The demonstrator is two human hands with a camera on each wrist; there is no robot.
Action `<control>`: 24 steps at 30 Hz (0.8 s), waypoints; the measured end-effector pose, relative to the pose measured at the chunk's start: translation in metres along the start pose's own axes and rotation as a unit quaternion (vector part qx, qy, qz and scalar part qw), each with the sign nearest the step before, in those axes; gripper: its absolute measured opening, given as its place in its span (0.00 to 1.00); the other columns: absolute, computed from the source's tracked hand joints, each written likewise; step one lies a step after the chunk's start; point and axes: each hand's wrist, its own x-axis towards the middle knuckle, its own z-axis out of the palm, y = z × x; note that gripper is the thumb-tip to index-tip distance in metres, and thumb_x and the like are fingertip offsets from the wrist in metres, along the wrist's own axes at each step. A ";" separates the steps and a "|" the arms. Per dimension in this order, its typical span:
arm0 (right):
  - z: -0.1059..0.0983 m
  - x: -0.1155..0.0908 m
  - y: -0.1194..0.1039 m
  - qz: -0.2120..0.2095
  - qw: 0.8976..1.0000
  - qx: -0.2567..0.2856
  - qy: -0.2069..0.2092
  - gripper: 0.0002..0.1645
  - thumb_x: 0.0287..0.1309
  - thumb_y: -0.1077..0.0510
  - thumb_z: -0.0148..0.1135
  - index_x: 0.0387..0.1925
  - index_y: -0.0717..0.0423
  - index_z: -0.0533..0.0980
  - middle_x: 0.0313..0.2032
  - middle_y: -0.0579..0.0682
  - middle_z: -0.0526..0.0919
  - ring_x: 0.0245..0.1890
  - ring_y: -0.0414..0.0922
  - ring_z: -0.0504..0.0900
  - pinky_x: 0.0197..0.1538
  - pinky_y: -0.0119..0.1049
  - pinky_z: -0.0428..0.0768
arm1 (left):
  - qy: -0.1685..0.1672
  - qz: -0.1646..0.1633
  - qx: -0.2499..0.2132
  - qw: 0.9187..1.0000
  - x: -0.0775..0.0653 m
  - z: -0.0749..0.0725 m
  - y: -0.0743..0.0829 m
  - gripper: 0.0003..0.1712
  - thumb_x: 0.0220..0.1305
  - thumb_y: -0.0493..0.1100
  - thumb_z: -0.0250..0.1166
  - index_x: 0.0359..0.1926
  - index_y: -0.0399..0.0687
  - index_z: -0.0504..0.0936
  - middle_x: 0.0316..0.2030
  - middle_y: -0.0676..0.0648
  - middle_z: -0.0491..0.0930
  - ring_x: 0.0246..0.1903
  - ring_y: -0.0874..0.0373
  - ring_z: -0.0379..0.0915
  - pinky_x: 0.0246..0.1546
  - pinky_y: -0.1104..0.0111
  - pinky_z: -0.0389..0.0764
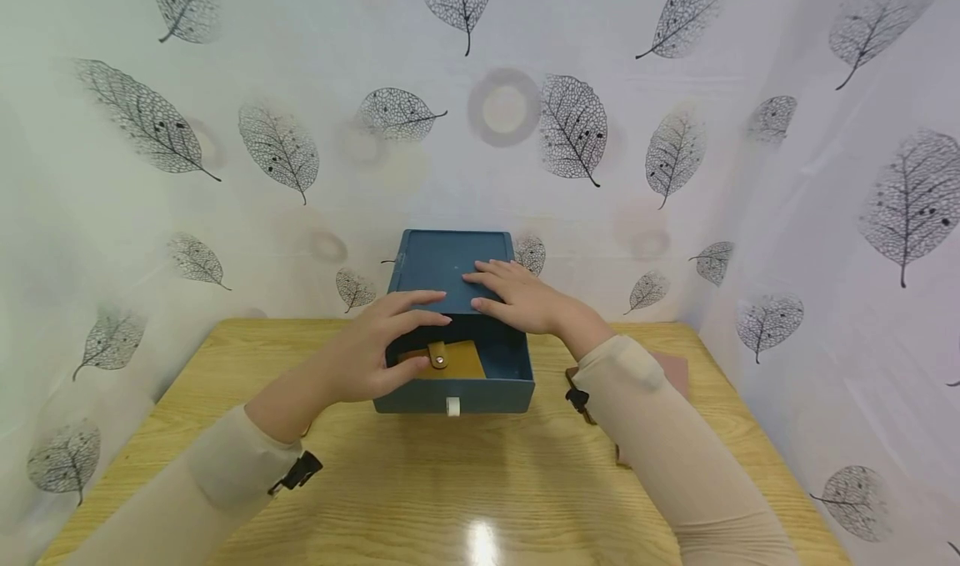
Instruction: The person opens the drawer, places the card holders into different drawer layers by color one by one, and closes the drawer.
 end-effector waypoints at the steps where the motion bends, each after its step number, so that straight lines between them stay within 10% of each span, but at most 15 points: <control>1: 0.000 0.000 0.000 0.000 1.000 -0.002 0.000 0.36 0.76 0.39 0.43 0.78 0.49 0.57 0.79 0.55 0.47 0.78 0.57 0.41 0.76 0.61 0.38 | 0.003 0.000 -0.001 1.000 -0.001 0.000 0.000 0.27 0.62 0.43 0.68 0.62 0.47 0.79 0.69 0.42 0.68 0.67 0.45 0.65 0.66 0.46 0.67; 24: -0.002 0.000 -0.002 0.008 1.000 -0.006 -0.006 0.36 0.76 0.40 0.44 0.78 0.49 0.57 0.79 0.55 0.47 0.78 0.57 0.40 0.76 0.59 0.37 | 0.060 -0.087 -0.007 0.994 -0.041 -0.005 -0.008 0.26 0.64 0.39 0.67 0.62 0.42 0.78 0.68 0.41 0.69 0.68 0.42 0.63 0.64 0.41 0.67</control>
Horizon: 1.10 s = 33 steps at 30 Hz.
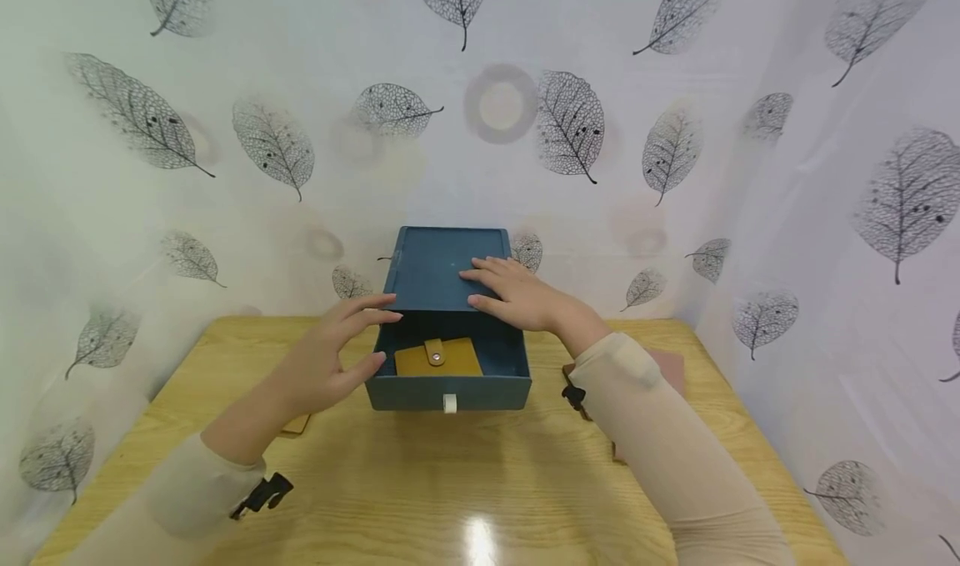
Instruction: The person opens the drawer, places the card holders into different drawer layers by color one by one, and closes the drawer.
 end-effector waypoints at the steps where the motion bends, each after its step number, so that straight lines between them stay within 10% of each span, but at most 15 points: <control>1: 0.000 0.000 0.001 -0.002 1.000 -0.002 0.001 0.36 0.76 0.40 0.44 0.78 0.49 0.57 0.79 0.55 0.47 0.78 0.57 0.40 0.76 0.59 0.38 | 0.007 -0.005 0.002 1.000 -0.002 0.000 -0.002 0.25 0.64 0.39 0.67 0.62 0.41 0.78 0.68 0.41 0.69 0.67 0.42 0.63 0.64 0.42 0.67; 33: 0.001 -0.002 0.001 -0.015 1.000 0.003 0.009 0.36 0.77 0.40 0.43 0.77 0.50 0.57 0.78 0.55 0.49 0.78 0.57 0.42 0.76 0.58 0.39 | 0.104 -0.154 0.091 0.978 -0.059 -0.001 -0.038 0.26 0.65 0.38 0.66 0.63 0.36 0.75 0.61 0.35 0.75 0.61 0.35 0.69 0.62 0.40 0.68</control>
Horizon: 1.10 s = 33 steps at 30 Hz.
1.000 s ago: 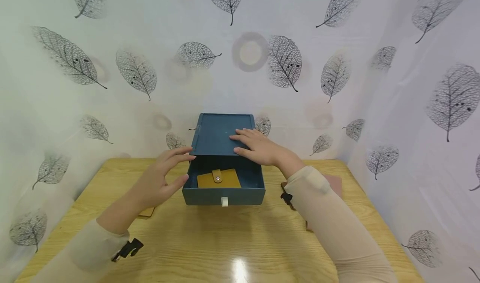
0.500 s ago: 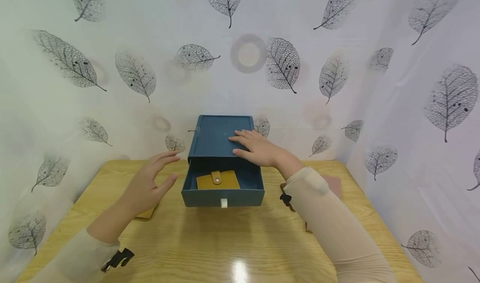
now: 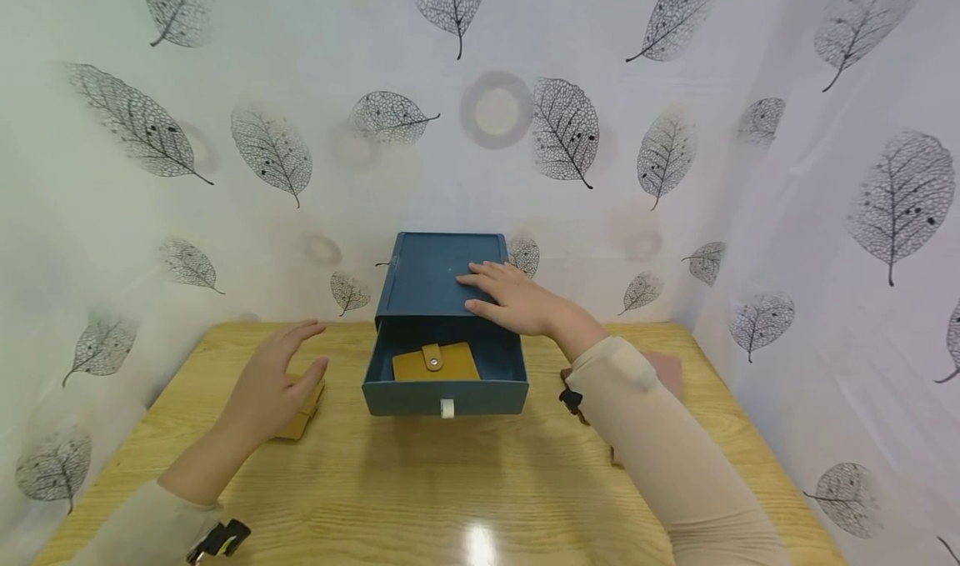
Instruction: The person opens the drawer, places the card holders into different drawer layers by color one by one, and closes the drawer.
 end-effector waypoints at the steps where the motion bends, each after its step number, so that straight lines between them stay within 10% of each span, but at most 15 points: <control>1: 0.000 0.000 0.000 0.000 1.000 0.000 0.000 0.36 0.77 0.40 0.43 0.77 0.50 0.57 0.78 0.55 0.49 0.78 0.57 0.42 0.76 0.58 0.39 | 0.003 -0.005 0.005 1.000 -0.001 0.000 -0.001 0.26 0.65 0.38 0.66 0.63 0.36 0.75 0.61 0.35 0.75 0.61 0.35 0.69 0.62 0.40 0.68; 18: 0.002 0.000 0.003 0.000 1.000 -0.001 0.000 0.36 0.77 0.40 0.43 0.77 0.50 0.57 0.78 0.55 0.49 0.78 0.57 0.42 0.77 0.58 0.39 | -0.052 -0.157 0.085 0.983 -0.018 0.005 -0.026 0.34 0.66 0.50 0.64 0.66 0.33 0.71 0.63 0.29 0.68 0.62 0.28 0.62 0.59 0.34 0.65; 33: 0.001 0.002 0.003 -0.002 1.000 -0.002 -0.001 0.36 0.77 0.39 0.43 0.78 0.49 0.57 0.78 0.54 0.48 0.78 0.56 0.42 0.77 0.57 0.38 | -0.107 -0.214 0.100 0.966 -0.027 0.020 -0.048 0.41 0.67 0.56 0.62 0.70 0.34 0.64 0.67 0.25 0.61 0.62 0.24 0.58 0.56 0.31 0.66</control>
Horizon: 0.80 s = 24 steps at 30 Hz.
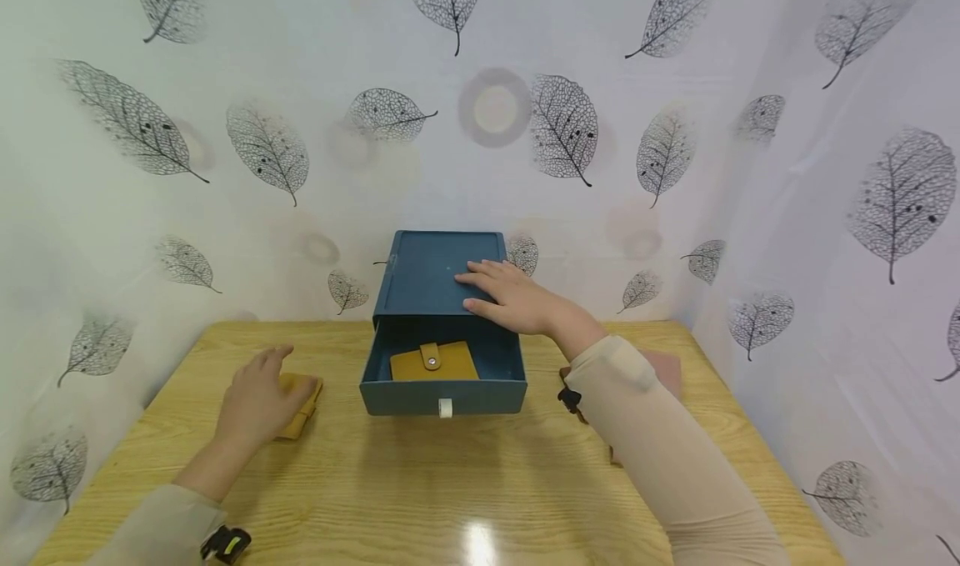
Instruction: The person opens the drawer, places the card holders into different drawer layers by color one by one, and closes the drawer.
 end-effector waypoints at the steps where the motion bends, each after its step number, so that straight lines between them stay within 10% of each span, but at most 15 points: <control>1: 0.000 0.000 0.000 0.000 1.000 0.001 -0.001 0.36 0.77 0.39 0.43 0.78 0.49 0.57 0.78 0.54 0.48 0.78 0.56 0.42 0.77 0.57 0.38 | -0.010 -0.005 0.002 1.000 0.000 0.001 -0.001 0.42 0.67 0.56 0.62 0.71 0.33 0.64 0.67 0.25 0.60 0.63 0.23 0.57 0.57 0.31 0.65; 24: 0.001 0.000 0.001 -0.006 1.000 -0.002 0.009 0.39 0.76 0.36 0.41 0.77 0.51 0.58 0.78 0.57 0.50 0.78 0.58 0.43 0.76 0.60 0.39 | -0.130 -0.069 0.056 0.988 0.007 0.019 -0.022 0.49 0.66 0.64 0.60 0.72 0.30 0.60 0.65 0.21 0.60 0.61 0.21 0.58 0.55 0.31 0.67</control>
